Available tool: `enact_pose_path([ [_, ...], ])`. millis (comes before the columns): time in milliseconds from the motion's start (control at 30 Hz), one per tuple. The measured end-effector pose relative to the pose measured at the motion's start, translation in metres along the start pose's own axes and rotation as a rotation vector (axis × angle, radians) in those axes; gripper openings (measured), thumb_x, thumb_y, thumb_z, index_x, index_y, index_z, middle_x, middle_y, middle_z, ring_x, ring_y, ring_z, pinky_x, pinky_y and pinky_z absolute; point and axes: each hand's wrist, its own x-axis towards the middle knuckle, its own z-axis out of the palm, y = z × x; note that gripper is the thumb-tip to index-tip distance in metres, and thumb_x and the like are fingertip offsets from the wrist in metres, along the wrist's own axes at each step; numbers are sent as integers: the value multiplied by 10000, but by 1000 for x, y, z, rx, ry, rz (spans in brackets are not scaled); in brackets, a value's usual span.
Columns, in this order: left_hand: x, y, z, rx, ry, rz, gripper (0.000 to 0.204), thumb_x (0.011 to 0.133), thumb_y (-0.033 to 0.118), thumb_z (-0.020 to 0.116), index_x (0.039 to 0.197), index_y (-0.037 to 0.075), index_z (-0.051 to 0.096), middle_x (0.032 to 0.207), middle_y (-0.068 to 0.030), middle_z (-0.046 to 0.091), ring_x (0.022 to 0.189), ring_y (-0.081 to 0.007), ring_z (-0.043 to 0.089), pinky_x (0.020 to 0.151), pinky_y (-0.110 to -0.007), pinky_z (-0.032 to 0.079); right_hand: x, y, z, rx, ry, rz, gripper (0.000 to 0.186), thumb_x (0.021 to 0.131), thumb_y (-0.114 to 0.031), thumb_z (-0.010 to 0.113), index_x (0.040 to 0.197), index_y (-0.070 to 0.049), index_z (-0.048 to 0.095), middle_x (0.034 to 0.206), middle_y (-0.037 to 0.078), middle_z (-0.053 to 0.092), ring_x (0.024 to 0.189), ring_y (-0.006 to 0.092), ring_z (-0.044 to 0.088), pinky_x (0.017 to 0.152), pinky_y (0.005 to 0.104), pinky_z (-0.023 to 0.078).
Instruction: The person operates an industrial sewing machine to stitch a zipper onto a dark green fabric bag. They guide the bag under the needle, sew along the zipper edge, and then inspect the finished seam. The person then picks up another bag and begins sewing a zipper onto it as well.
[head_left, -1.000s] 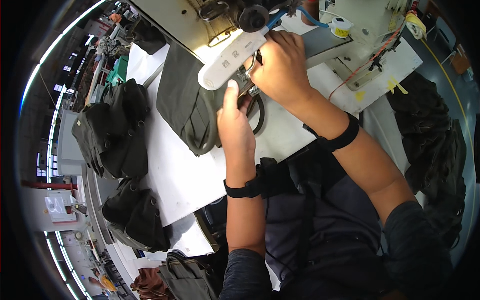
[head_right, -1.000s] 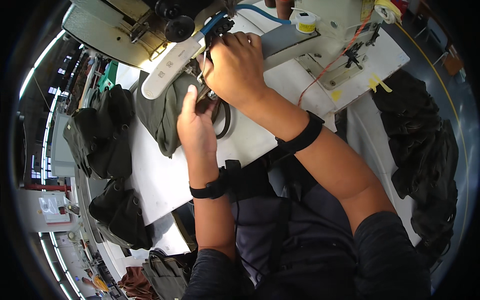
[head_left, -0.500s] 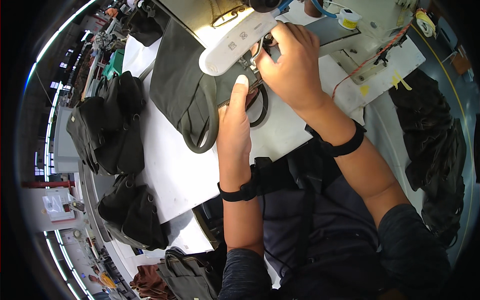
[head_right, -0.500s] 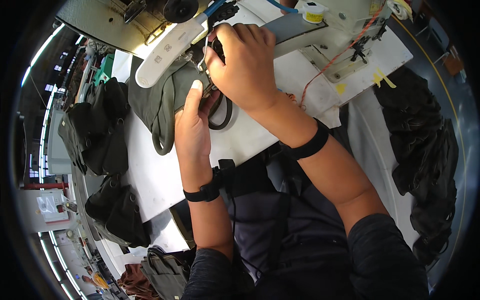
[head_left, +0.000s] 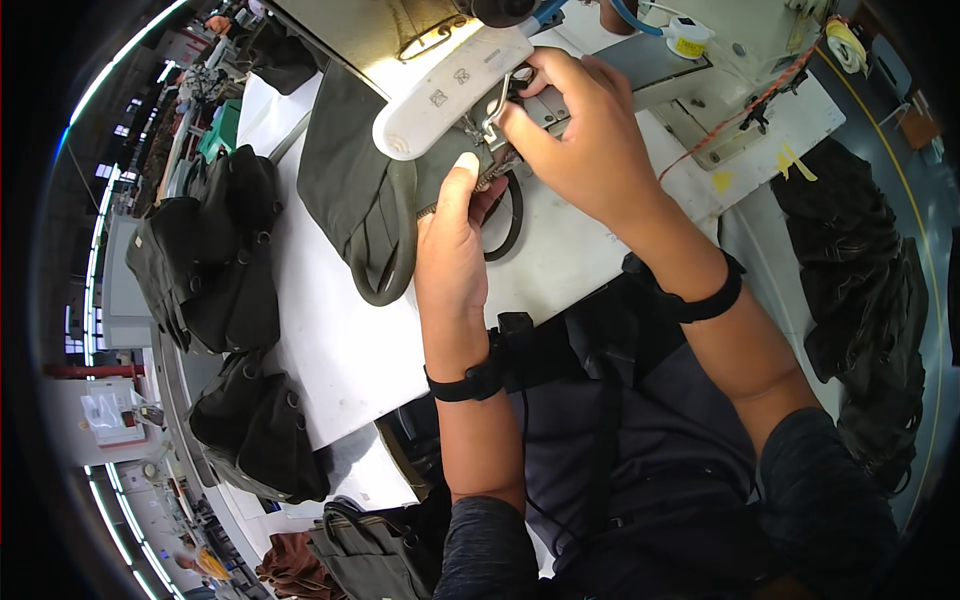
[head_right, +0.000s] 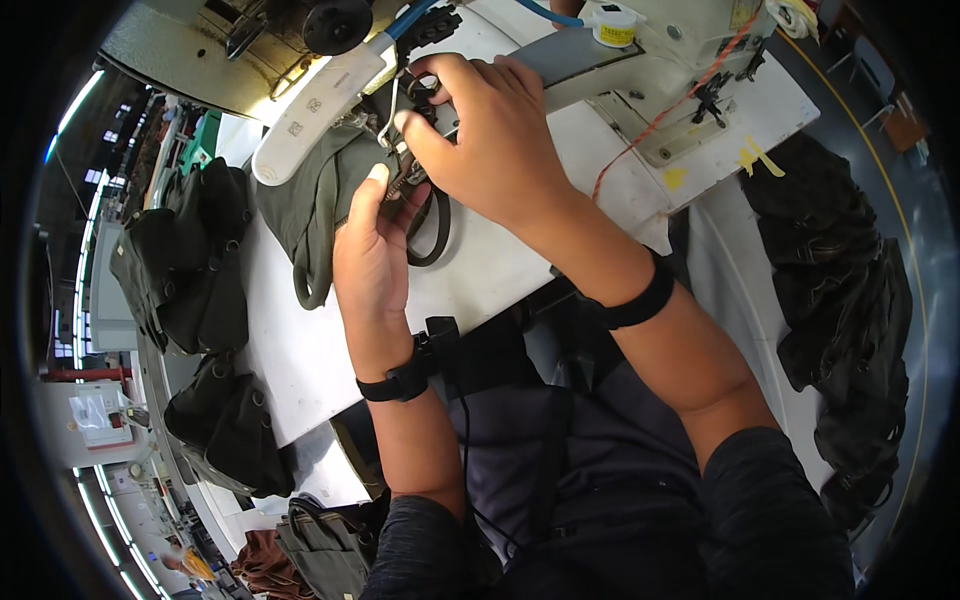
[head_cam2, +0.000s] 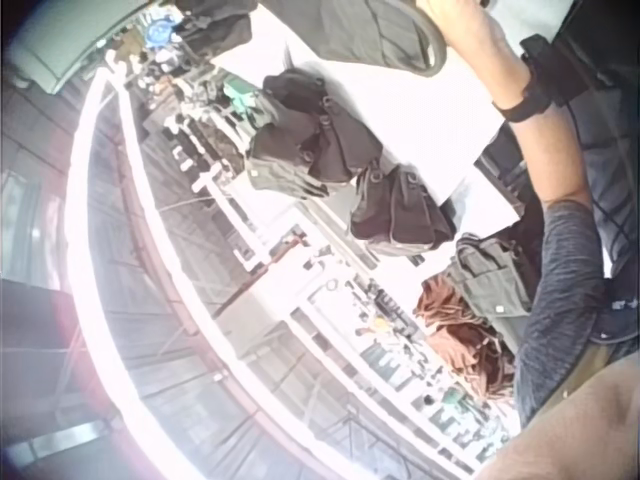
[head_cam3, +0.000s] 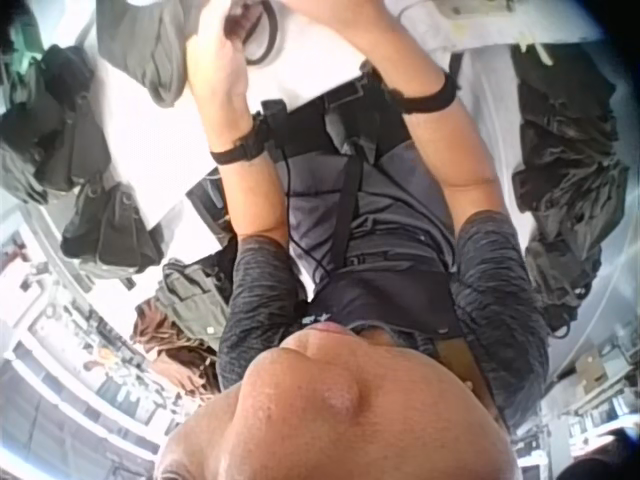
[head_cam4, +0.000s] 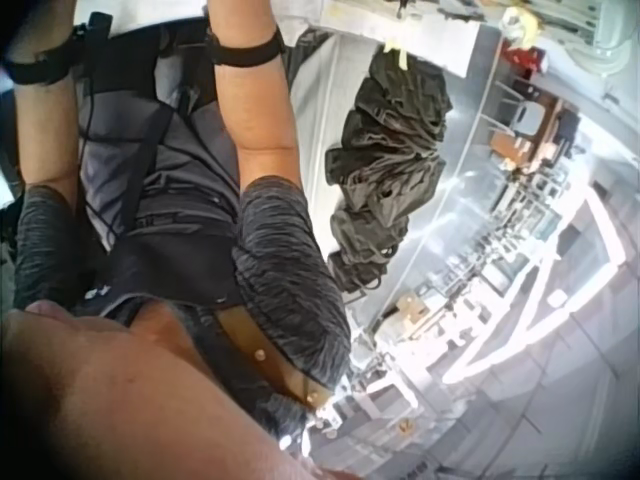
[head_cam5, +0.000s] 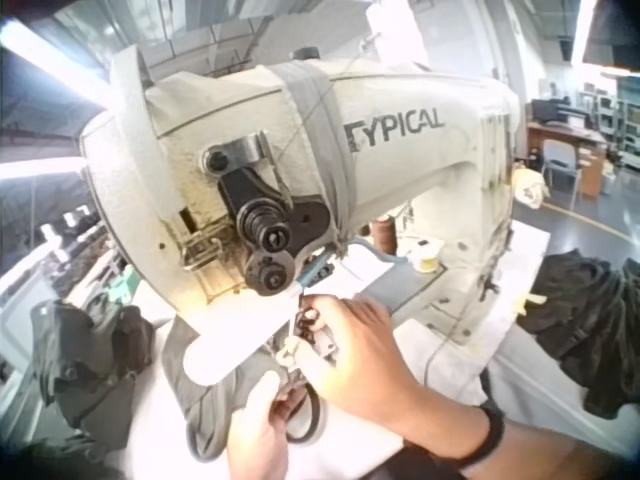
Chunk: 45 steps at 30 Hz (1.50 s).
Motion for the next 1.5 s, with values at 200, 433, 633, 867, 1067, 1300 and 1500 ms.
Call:
enact_pose_path([
  [200,2,-18,3,-111,69,114,225,984,187,594,1112,21,678,1133,-61,695,1074,-159,618,1000,-382,449,1,-3,-3,-25,-41,47,419,754,-206,699,1130,-34,633,849,88,676,881,280,638,1027,450,352],
  [433,8,-25,11,-132,28,205,278,1007,267,585,1161,52,673,1174,-47,703,1091,-141,618,998,-351,403,-2,-8,-6,-51,-12,91,387,784,-170,683,1132,-8,639,857,100,667,889,279,635,1023,441,362],
  [633,14,-13,19,-160,91,141,324,1005,291,609,1213,45,647,1146,-55,703,1052,-151,635,959,-348,450,-4,-1,0,-115,36,1,335,836,-169,677,1130,-13,644,879,109,690,906,281,653,1035,443,362],
  [867,34,-13,12,-220,85,118,324,1031,216,554,1256,-14,587,1213,-106,663,1128,-198,616,995,-368,442,6,0,0,-147,-22,-13,346,880,-212,660,1139,16,644,835,143,716,894,302,678,1051,487,347],
  [1067,46,-16,10,-278,42,118,361,1052,182,488,1315,-64,522,1291,-161,623,1187,-245,604,1085,-393,431,17,1,3,-277,-181,82,334,872,-237,657,1098,9,661,817,160,711,894,326,672,1078,555,324],
  [1300,37,-7,26,-307,86,159,361,1063,153,473,1353,-60,495,1341,-145,586,1241,-239,574,1110,-385,416,12,-5,14,-345,-87,-12,302,837,-225,687,1044,-7,660,754,139,691,849,322,665,1058,623,330],
  [1500,38,-8,17,-195,99,183,421,1081,197,469,1373,-106,465,1375,-181,569,1259,-250,575,1130,-393,413,13,-2,24,-322,-2,-63,170,811,-160,672,914,-30,636,769,124,665,827,311,647,997,560,370],
])
